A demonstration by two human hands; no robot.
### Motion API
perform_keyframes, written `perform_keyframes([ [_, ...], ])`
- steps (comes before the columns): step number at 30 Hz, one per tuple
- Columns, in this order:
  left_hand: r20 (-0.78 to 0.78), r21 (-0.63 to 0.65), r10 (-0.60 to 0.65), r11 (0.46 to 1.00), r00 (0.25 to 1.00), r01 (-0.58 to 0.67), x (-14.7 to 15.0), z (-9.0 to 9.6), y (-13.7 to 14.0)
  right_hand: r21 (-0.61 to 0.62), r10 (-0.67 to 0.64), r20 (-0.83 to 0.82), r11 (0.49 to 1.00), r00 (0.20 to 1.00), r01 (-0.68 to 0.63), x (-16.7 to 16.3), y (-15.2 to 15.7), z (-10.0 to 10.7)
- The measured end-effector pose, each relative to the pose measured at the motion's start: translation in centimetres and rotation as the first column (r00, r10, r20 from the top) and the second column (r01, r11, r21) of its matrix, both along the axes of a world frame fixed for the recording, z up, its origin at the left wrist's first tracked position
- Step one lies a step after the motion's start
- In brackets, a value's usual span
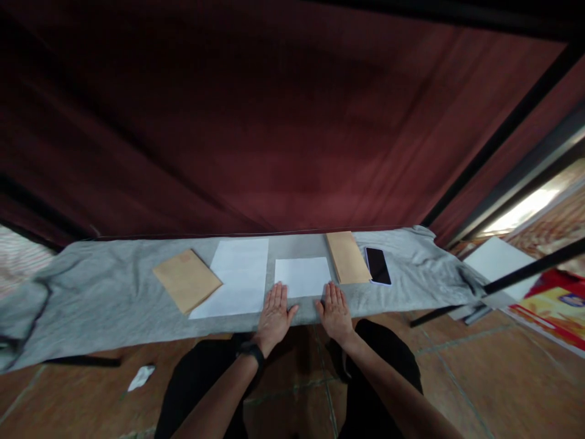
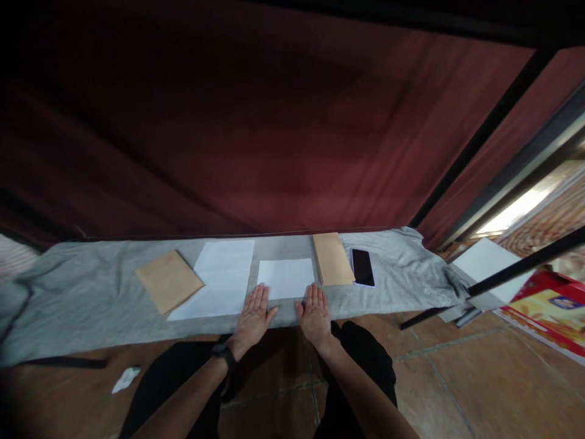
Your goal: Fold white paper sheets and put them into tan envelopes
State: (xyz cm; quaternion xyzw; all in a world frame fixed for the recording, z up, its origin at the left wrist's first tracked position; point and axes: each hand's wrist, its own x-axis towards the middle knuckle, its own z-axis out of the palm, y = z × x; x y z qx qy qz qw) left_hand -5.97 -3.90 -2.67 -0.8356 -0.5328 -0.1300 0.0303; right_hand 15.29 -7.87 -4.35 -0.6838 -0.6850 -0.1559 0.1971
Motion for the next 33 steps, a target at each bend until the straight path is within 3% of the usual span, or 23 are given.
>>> perform_keyframes([
  [20,0.031,0.007,-0.015,1.0,0.999,0.015,0.2,1.7,-0.8,-0.078,-0.002,-0.043,0.997,0.999,-0.001,-0.1,-1.7,1.2],
  [28,0.04,0.085,-0.025,0.996,0.999,0.021,0.1,0.7,-0.4,0.009,0.014,-0.036,1.0,0.999,-0.014,0.1,-1.7,0.2],
  [33,0.047,0.11,-0.035,0.993,0.998,0.03,-0.2,0.1,-0.2,-0.002,-0.018,-0.053,1.0,0.998,0.018,-0.3,-1.7,0.4],
])
